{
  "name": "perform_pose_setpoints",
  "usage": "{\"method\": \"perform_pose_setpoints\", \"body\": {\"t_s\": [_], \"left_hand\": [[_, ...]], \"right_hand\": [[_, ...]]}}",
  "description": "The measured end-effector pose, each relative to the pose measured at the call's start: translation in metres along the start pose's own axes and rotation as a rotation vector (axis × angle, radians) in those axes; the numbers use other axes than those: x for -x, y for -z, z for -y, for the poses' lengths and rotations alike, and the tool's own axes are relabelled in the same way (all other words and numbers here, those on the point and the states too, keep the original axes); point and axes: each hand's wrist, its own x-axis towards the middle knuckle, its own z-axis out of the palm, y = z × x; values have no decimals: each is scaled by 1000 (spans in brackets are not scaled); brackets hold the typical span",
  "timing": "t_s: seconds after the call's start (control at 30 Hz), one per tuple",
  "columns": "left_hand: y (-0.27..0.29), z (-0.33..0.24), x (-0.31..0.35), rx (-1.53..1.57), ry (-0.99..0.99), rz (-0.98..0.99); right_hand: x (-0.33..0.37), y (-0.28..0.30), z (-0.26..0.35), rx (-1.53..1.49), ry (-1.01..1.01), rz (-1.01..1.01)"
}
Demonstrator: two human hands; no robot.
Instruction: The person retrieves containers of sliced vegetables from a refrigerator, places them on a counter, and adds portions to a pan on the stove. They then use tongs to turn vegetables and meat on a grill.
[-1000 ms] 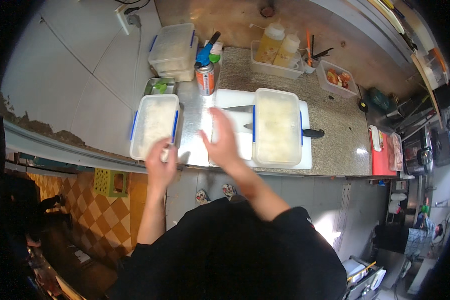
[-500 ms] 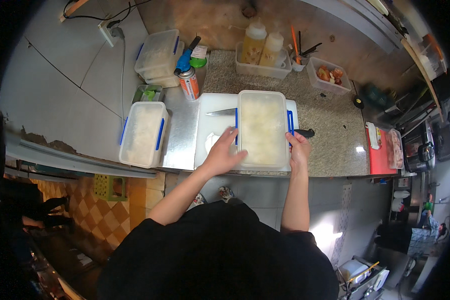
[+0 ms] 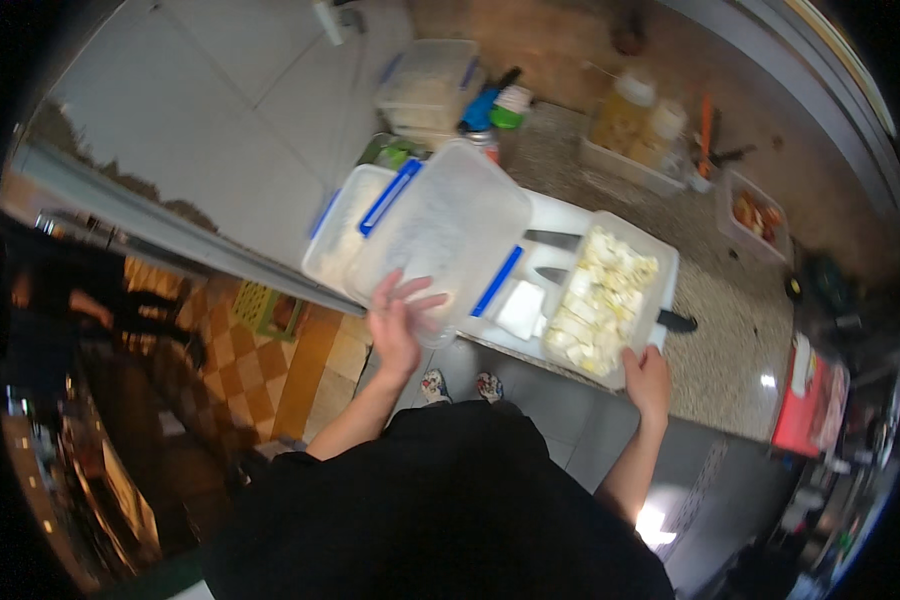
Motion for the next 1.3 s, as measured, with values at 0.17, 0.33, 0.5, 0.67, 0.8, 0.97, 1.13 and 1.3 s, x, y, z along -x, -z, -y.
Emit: {"method": "perform_pose_setpoints", "body": {"t_s": [0.17, 0.33, 0.5, 0.67, 0.8, 0.97, 1.13, 1.3], "left_hand": [[95, -7, -41, -41, 181, -370], [122, -60, -56, -909, 611, -392], [110, -105, 35, -960, 114, -227], [74, -48, 157, -51, 368, 262], [63, -71, 229, 388, 33, -276], [122, -92, 335, 170, -288, -775], [145, -112, 491, 112, -499, -1115], [138, -119, 600, 181, -557, -1330]], "right_hand": [[-8, -11, -17, -478, 177, -95], [1, 36, 14, -681, 344, 151], [-1, 40, 35, -554, 771, 250], [38, -39, 116, -586, 883, 592], [108, -75, 177, -375, 1185, 741], [231, -104, 238, 25, 1690, 824], [380, -122, 240, -239, 1898, 937], [547, -147, 195, 63, 2463, 1161]]}}
